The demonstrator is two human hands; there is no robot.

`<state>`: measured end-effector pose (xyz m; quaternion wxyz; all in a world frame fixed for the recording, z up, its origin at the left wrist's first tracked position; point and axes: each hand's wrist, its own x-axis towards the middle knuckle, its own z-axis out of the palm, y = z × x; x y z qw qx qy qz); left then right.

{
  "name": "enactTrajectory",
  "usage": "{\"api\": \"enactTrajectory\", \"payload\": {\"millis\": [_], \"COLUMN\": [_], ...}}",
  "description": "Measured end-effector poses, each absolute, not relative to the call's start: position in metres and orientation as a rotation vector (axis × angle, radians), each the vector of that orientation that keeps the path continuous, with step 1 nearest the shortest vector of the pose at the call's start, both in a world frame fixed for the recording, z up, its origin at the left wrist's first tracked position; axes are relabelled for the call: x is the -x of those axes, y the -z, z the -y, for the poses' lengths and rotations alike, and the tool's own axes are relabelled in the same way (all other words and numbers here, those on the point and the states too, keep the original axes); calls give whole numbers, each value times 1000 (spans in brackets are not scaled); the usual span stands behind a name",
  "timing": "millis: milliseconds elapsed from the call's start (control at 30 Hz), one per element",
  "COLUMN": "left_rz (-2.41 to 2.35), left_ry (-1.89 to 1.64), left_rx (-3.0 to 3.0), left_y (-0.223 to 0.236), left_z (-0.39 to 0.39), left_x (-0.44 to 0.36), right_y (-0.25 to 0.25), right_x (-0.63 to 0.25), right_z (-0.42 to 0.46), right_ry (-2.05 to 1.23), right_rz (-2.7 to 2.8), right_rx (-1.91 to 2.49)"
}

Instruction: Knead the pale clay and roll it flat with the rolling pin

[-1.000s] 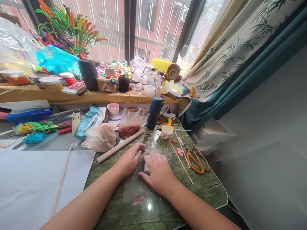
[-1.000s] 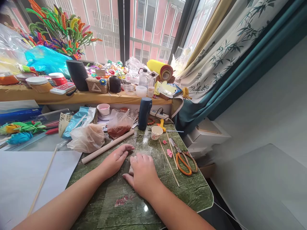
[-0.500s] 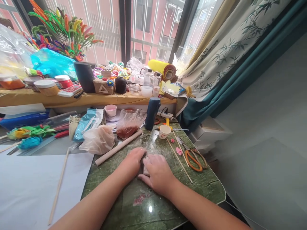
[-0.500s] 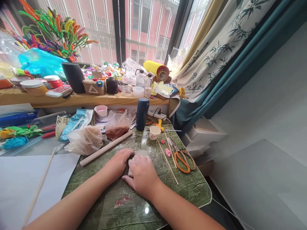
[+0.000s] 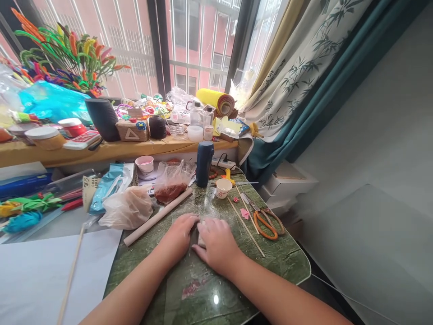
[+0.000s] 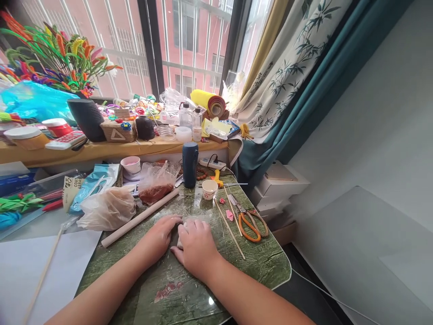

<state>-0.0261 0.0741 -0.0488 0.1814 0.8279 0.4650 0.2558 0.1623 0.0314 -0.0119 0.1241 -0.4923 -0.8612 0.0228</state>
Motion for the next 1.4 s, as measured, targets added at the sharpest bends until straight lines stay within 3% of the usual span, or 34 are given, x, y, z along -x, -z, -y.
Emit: {"api": "enactTrajectory", "payload": {"millis": [233,433,667,867,1067,1400], "left_rz": [-1338,-1323,-1344,-1313,-1325,-1318], "left_ry": [-743,-679,-761,-698,-735,-642], "left_rx": [-2366,-2368,-2374,-2390,-2388,-2407], "left_y": [50,48,55,53,56,51], "left_z": [-73,-72,-72,-73,-73,-71], "left_x": [26,25,27,26,25,24], "right_y": [6,-14,4,-16,-13,-21], "right_x": [-167,-176,-166,-171,-166,-177], "right_z": [-36,-45,-35,-46,-39,-47], "right_ry": [-205,-433,-374,-733,-534,-768], "right_rz": [2459,2282,2452,2215,2349,2130], "right_rx": [1518,1330,1369,1367,1460,1432]}}
